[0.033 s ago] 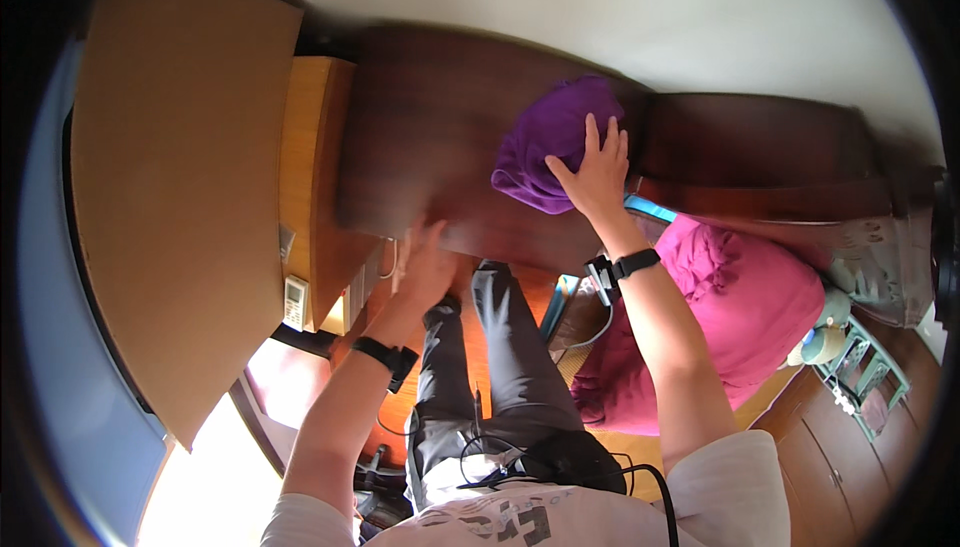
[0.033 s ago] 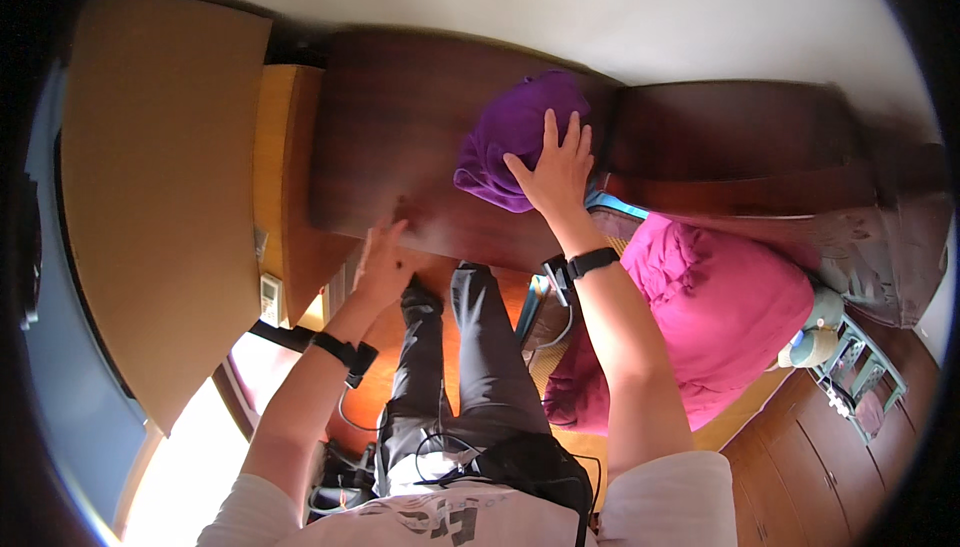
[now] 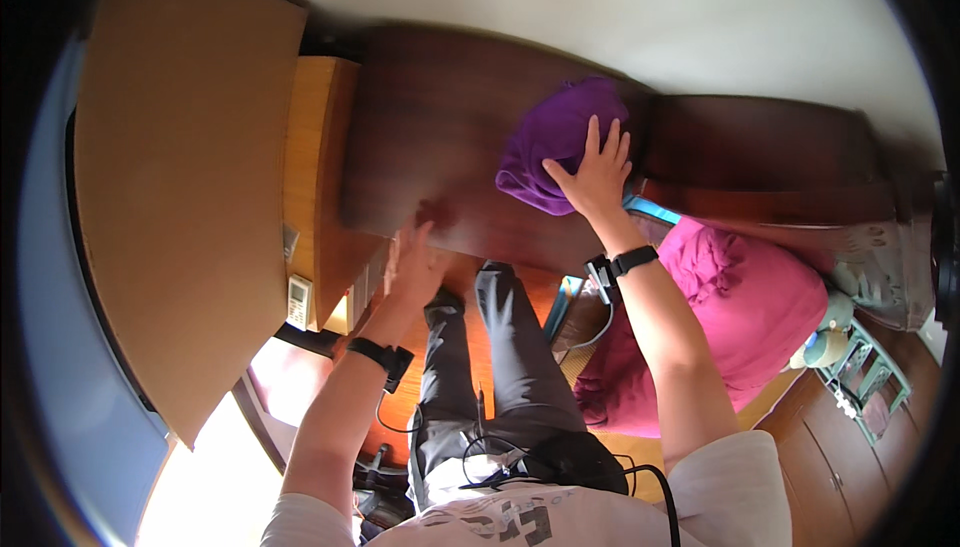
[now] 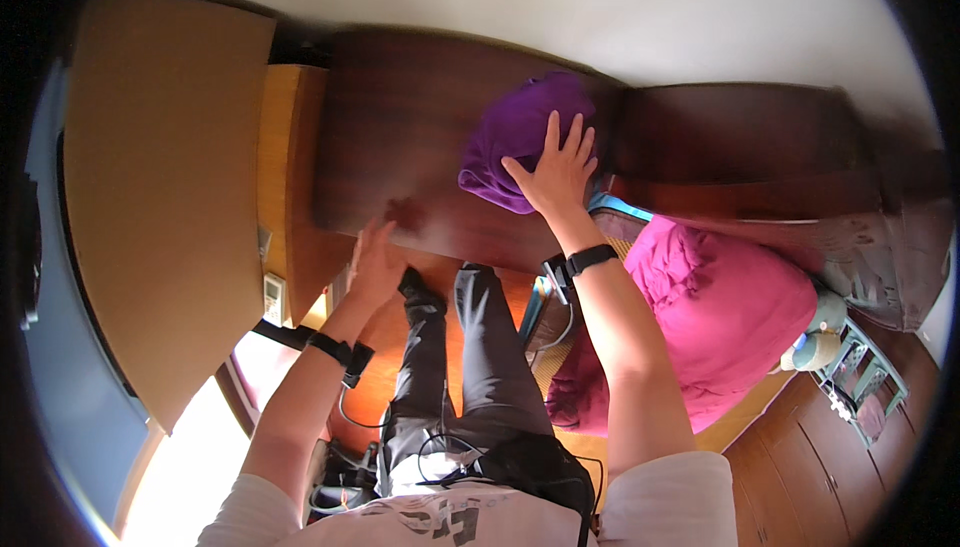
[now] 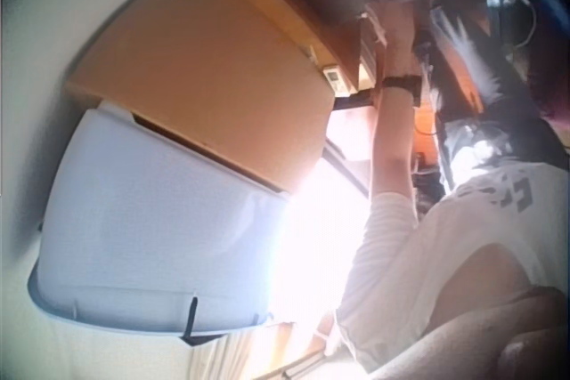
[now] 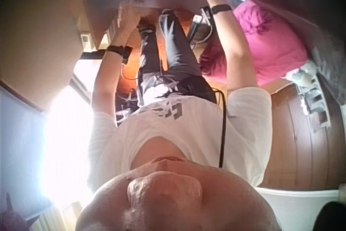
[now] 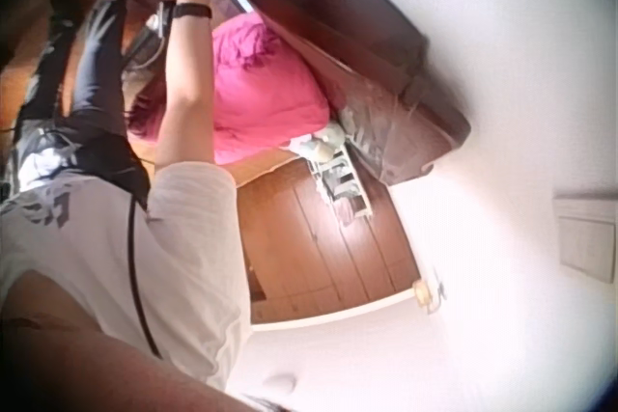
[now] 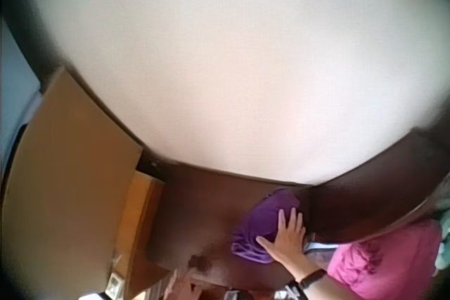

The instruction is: The person folds a patterned blanket and a pink duvet on a bed, then uses a purple cloth to wipe the top of a wooden nightstand.

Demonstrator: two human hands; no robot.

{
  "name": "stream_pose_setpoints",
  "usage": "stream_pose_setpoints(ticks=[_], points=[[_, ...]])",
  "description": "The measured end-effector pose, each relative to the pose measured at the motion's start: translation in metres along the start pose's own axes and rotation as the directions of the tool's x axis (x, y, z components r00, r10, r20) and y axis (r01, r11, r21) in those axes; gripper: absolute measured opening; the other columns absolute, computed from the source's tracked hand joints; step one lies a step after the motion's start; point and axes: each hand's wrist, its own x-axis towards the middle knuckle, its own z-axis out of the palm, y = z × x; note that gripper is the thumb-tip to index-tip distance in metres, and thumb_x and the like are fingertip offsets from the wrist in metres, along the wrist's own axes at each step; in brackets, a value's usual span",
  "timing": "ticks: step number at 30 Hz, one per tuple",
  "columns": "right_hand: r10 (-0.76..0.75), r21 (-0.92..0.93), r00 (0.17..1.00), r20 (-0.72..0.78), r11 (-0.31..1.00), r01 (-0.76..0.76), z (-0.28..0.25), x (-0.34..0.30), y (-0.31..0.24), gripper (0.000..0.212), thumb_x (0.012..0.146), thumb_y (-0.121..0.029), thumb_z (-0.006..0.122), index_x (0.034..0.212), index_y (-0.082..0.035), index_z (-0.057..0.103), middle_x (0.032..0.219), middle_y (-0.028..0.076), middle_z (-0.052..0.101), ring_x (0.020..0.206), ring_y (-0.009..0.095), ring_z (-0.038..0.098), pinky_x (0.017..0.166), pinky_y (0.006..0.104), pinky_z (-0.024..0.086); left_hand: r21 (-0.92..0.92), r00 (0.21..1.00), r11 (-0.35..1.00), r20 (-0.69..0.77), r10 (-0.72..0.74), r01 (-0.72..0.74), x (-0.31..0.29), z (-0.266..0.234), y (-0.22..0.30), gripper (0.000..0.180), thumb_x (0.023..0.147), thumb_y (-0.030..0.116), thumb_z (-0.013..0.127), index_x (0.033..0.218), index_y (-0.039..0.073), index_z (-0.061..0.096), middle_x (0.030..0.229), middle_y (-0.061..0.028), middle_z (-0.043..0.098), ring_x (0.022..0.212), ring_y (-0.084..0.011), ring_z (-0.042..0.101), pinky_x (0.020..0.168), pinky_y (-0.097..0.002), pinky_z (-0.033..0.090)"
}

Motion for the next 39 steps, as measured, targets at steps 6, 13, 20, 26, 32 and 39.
stream_pose_setpoints(ticks=[6,13,20,26,32,39], points=[[-0.021,-0.066,1.000,-0.013,0.998,0.021,0.039,0.006,-0.030,0.099,0.070,-0.063,0.067,0.147,-0.016,0.024,0.151,0.024,0.013,0.139,0.045,0.009,0.101,0.0709,0.019,-0.112,0.835,0.833,-0.043,-0.548,0.541,0.013,-0.012,-0.080,0.079,0.081,0.040,0.065,0.140,0.001,0.031,0.138,-0.0265,0.039,0.128,-0.0406,0.039,0.103,-0.0435,0.037],[-0.404,-0.012,0.913,-0.058,0.915,0.404,0.068,-0.014,-0.082,0.072,0.075,-0.032,0.070,0.139,-0.018,0.041,0.147,0.019,0.030,0.137,0.038,0.024,0.104,0.0638,0.022,-0.438,0.740,0.644,0.077,-0.668,0.627,0.052,0.038,-0.136,0.085,0.075,0.046,0.071,0.135,-0.002,0.034,0.109,-0.0255,0.061,0.102,-0.0421,0.059,0.090,-0.0439,0.047],[-0.096,-0.135,0.976,-0.196,0.988,0.070,0.062,-0.014,-0.019,0.071,0.074,-0.029,0.066,0.139,-0.012,0.041,0.147,0.020,0.029,0.138,0.038,0.024,0.106,0.0600,0.024,-0.697,0.448,-0.085,0.544,-0.709,0.712,0.095,0.001,-0.080,0.100,0.062,0.041,0.087,0.132,0.003,0.027,0.123,-0.0152,0.047,0.105,-0.0324,0.049,0.090,-0.0511,0.043],[0.000,-0.167,0.926,-0.378,0.984,-0.068,0.067,0.008,0.031,0.068,0.077,-0.029,0.057,0.139,-0.010,0.038,0.145,0.021,0.032,0.135,0.039,0.028,0.104,0.0598,0.029,-0.582,0.356,-0.099,0.614,-0.705,0.807,0.096,0.007,-0.110,0.098,0.059,0.041,0.089,0.130,0.004,0.032,0.127,-0.0152,0.042,0.107,-0.0335,0.047,0.086,-0.0505,0.043],[0.116,-0.170,0.879,-0.462,0.961,-0.216,0.068,0.026,0.027,0.063,0.082,-0.033,0.050,0.140,-0.012,0.036,0.143,0.018,0.036,0.134,0.038,0.032,0.102,0.0559,0.033,-0.580,0.425,-0.055,0.655,-0.625,0.813,0.099,0.004,-0.102,0.082,0.063,0.042,0.087,0.125,0.008,0.045,0.126,-0.0115,0.046,0.105,-0.0312,0.046,0.086,-0.0454,0.044],[0.275,-0.077,0.846,-0.458,0.935,-0.345,0.073,0.038,-0.010,0.066,0.081,-0.033,0.053,0.140,-0.013,0.036,0.145,0.019,0.033,0.135,0.039,0.029,0.102,0.0626,0.029,-0.644,0.355,-0.157,0.589,-0.726,0.748,0.099,-0.004,-0.083,0.100,0.060,0.032,0.090,0.119,0.006,0.014,0.136,-0.0178,0.036,0.116,-0.0355,0.043,0.099,-0.0533,0.038]])
